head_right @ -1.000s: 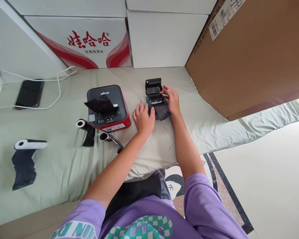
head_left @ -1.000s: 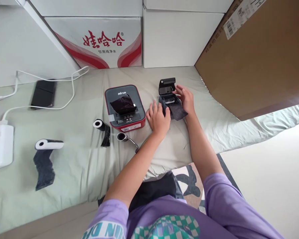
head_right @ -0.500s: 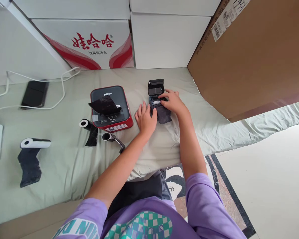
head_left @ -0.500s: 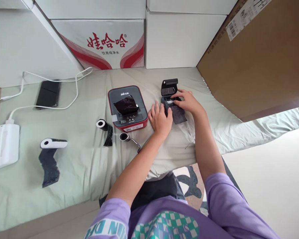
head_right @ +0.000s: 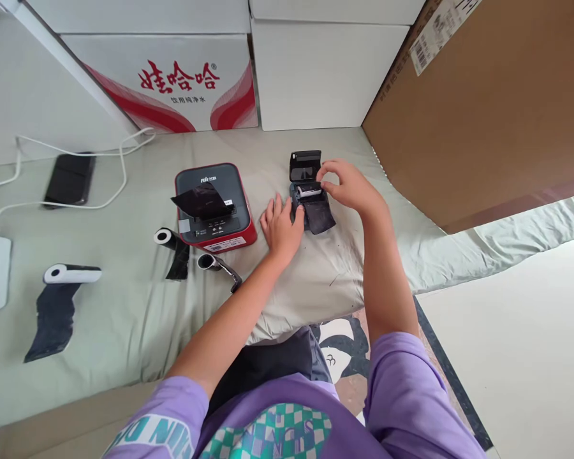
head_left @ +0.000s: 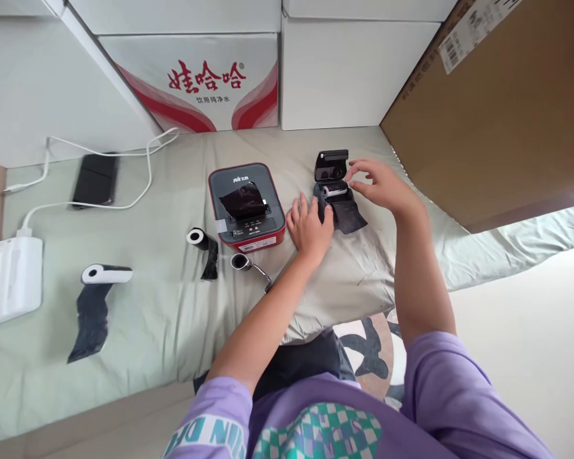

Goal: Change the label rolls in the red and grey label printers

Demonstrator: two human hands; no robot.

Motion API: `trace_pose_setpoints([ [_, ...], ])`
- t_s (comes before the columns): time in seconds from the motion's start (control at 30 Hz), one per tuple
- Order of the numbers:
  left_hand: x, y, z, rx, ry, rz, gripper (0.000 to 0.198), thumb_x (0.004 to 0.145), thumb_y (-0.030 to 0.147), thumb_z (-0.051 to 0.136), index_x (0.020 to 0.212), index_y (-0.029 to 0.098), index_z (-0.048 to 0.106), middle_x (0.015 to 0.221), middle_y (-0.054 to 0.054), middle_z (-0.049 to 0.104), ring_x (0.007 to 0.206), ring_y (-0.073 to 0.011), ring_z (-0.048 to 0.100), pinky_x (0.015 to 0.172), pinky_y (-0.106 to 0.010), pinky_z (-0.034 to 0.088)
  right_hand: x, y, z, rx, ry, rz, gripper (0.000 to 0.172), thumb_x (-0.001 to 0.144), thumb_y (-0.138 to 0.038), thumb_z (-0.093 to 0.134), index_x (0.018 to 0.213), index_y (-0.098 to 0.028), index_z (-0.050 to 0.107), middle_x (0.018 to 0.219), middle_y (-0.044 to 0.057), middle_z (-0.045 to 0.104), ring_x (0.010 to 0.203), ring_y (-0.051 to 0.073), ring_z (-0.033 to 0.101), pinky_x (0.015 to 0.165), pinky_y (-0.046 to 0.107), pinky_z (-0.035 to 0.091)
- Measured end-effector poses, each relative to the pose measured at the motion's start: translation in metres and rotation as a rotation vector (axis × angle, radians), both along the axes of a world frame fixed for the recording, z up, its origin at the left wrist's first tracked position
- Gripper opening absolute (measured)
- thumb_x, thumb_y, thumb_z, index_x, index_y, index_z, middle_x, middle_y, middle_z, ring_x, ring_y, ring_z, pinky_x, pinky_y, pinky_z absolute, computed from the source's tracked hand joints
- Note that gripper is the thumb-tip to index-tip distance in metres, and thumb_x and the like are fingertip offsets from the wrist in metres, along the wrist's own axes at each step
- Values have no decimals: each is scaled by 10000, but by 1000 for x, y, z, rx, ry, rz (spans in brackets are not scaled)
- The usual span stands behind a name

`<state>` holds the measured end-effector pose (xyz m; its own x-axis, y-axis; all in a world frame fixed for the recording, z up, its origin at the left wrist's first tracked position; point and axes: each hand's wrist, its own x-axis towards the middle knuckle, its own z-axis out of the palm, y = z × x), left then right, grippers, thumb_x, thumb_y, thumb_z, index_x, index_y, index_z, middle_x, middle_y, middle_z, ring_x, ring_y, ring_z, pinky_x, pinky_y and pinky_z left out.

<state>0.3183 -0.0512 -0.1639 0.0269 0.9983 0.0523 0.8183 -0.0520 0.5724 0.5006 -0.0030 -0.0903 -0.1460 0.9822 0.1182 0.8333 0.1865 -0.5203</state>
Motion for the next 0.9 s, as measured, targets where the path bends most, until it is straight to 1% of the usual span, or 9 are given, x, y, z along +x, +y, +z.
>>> trace_pose_setpoints([
  [0.1, 0, 0, -1, 4, 4, 2, 574, 1088, 498, 346, 1535, 238, 595, 1712, -58, 428, 1609, -251, 345, 1318, -450, 273, -2, 4, -12, -59, -121, 7, 364, 876, -276, 656, 1219, -251, 774, 1415, 131, 634, 1376, 383, 507, 1178, 578, 397],
  [0.2, 0, 1, -1, 5, 6, -2, 574, 1089, 497, 346, 1534, 236, 597, 1707, -59, 438, 1604, -253, 353, 1316, -451, 276, -6, 15, -21, -93, -231, -12, 394, 847, -278, 708, 1233, -230, 771, 1406, 163, 611, 1358, 418, 484, 1162, 597, 387],
  [0.37, 0, -1, 1, 2, 15, -2, 560, 1089, 500, 361, 1542, 260, 587, 1712, -50, 431, 1606, -244, 350, 1318, -443, 274, -5, 15, -11, -80, -244, 58, 354, 861, -315, 707, 1200, -220, 748, 1338, 161, 614, 1311, 397, 503, 1129, 547, 423],
  [0.43, 0, -2, 2, 8, 18, -8, 544, 1088, 506, 370, 1537, 291, 591, 1713, -40, 430, 1604, -238, 354, 1318, -441, 275, -2, 8, -8, -78, -190, 54, 362, 876, -342, 686, 1212, -214, 728, 1339, 158, 612, 1269, 379, 544, 1109, 522, 446],
  [0.53, 1, -3, 2, 19, 3, -19, 534, 1088, 512, 367, 1511, 302, 616, 1709, -43, 437, 1603, -244, 358, 1319, -453, 273, -2, -1, -11, -80, -141, 18, 376, 894, -335, 634, 1243, -213, 704, 1370, 161, 599, 1212, 366, 599, 1080, 524, 479],
  [0.6, 1, -2, 2, 23, -18, -20, 537, 1088, 508, 365, 1496, 282, 633, 1703, -61, 445, 1604, -256, 357, 1320, -461, 272, -5, -5, -15, -53, -156, -11, 378, 900, -320, 613, 1255, -226, 700, 1461, 169, 551, 1313, 398, 554, 1112, 569, 463],
  [0.7, 2, -1, 2, 14, -35, -16, 536, 1086, 497, 377, 1482, 257, 646, 1697, -76, 453, 1605, -266, 354, 1322, -458, 271, -14, -7, -19, 18, -217, -48, 370, 898, -315, 627, 1253, -254, 710, 1589, 151, 443, 1490, 450, 381, 1174, 651, 396],
  [0.8, 2, -2, 3, 12, -26, -9, 540, 1086, 498, 380, 1505, 261, 624, 1694, -64, 458, 1603, -256, 359, 1324, -451, 270, -21, -11, -17, 71, -256, -71, 371, 917, -316, 609, 1268, -249, 711, 1622, 148, 380, 1521, 476, 304, 1194, 700, 341],
  [0.9, 2, -3, 4, 21, -13, -8, 556, 1090, 516, 362, 1529, 270, 599, 1688, -50, 468, 1597, -244, 366, 1325, -446, 268, -24, -17, -14, 116, -252, -97, 371, 963, -336, 559, 1288, -241, 709, 1605, 161, 379, 1499, 473, 300, 1203, 701, 316],
])
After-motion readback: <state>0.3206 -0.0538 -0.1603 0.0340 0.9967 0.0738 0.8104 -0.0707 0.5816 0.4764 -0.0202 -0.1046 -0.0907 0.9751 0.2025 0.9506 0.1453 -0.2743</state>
